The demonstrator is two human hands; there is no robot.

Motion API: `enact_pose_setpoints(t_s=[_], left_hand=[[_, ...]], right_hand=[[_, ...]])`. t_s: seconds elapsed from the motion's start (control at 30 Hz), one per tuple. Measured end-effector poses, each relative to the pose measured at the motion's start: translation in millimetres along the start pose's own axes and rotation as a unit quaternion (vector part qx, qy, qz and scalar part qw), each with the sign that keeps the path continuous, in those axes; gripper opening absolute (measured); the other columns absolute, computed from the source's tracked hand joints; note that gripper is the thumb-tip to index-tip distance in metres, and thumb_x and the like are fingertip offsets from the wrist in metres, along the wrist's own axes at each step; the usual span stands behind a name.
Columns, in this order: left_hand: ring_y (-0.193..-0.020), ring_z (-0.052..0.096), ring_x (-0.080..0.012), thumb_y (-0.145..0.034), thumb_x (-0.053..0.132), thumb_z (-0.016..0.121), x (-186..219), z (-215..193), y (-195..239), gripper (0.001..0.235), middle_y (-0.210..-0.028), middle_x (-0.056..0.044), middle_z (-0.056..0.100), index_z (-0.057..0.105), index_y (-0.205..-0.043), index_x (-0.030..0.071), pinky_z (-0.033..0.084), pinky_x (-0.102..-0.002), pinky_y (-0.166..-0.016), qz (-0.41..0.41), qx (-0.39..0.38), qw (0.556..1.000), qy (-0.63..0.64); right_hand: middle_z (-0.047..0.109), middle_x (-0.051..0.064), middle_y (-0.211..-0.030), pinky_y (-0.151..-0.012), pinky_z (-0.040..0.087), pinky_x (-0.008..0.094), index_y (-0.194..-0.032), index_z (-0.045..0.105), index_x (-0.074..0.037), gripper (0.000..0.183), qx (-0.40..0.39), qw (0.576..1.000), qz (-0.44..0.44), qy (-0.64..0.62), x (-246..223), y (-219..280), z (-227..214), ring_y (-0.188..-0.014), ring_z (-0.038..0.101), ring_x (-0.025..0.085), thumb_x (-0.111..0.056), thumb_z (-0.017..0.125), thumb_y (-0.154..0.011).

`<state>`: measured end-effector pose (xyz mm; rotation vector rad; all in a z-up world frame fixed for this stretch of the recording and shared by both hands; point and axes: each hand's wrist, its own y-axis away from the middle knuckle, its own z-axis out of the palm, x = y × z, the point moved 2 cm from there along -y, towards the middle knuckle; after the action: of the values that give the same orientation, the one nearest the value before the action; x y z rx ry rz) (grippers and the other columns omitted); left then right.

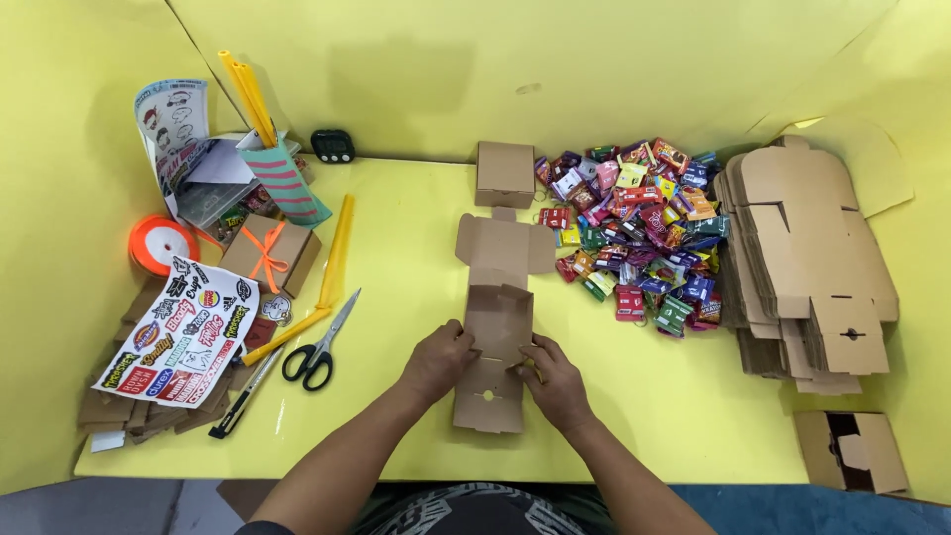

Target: Assembling a small cardboard gift box by folding a flat template along pre-scored lines.

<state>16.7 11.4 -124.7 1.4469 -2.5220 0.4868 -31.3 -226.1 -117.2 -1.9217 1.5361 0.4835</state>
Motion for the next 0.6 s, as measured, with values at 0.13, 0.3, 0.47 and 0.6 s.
enact_pose_setpoints(t_s=[0.13, 0.3, 0.47, 0.6], left_hand=[[-0.087, 0.07, -0.0219, -0.097, 0.031, 0.067, 6.8, -15.5, 5.1, 0.019, -0.098, -0.006, 0.058, 0.065, -0.102, 0.013, 0.061, -0.03, -0.073, 0.009, -0.002, 1.0, -0.005], [-0.094, 0.072, -0.0255, -0.095, 0.036, 0.068, -4.7, 5.0, 12.5, 0.046, -0.107, -0.007, 0.062, 0.06, -0.137, 0.018, 0.061, -0.034, -0.08, -0.038, 0.017, 0.995, 0.086], [-0.125, 0.056, -0.0404, -0.087, 0.029, 0.078, -9.0, 2.4, 11.8, 0.047, -0.143, -0.022, 0.049, 0.069, -0.132, 0.018, 0.051, -0.044, -0.104, -0.042, 0.054, 0.983, 0.173], [-0.143, 0.034, -0.0579, -0.07, 0.018, 0.088, -1.5, -43.8, -11.2, 0.03, -0.159, -0.031, 0.035, 0.081, -0.098, 0.008, 0.035, -0.054, -0.121, -0.004, -0.001, 0.973, 0.23]], right_hand=[[0.063, 0.004, -0.127, -0.089, 0.066, 0.031, -0.117, 0.069, -0.019, 0.027, 0.022, 0.996, -0.051, 0.071, 1.3, 1.7, 0.3, -0.111, 0.072, 0.023, -0.027, 0.074, -0.092], [0.062, 0.003, -0.127, -0.089, 0.061, 0.032, -0.128, 0.069, -0.033, 0.036, 0.041, 0.982, -0.113, 0.144, 18.0, 4.4, 3.1, -0.113, 0.068, 0.022, -0.037, 0.071, -0.092], [0.05, 0.013, -0.146, -0.112, 0.043, 0.045, -0.117, 0.076, -0.03, 0.031, 0.033, 0.987, -0.134, 0.076, 1.1, -12.0, -10.4, -0.137, 0.049, 0.036, -0.039, 0.077, -0.087], [0.045, 0.023, -0.155, -0.119, 0.032, 0.056, -0.098, 0.081, -0.019, 0.022, -0.045, 0.99, -0.132, 0.013, -20.5, -35.8, -24.5, -0.145, 0.036, 0.05, -0.03, 0.085, -0.079]])
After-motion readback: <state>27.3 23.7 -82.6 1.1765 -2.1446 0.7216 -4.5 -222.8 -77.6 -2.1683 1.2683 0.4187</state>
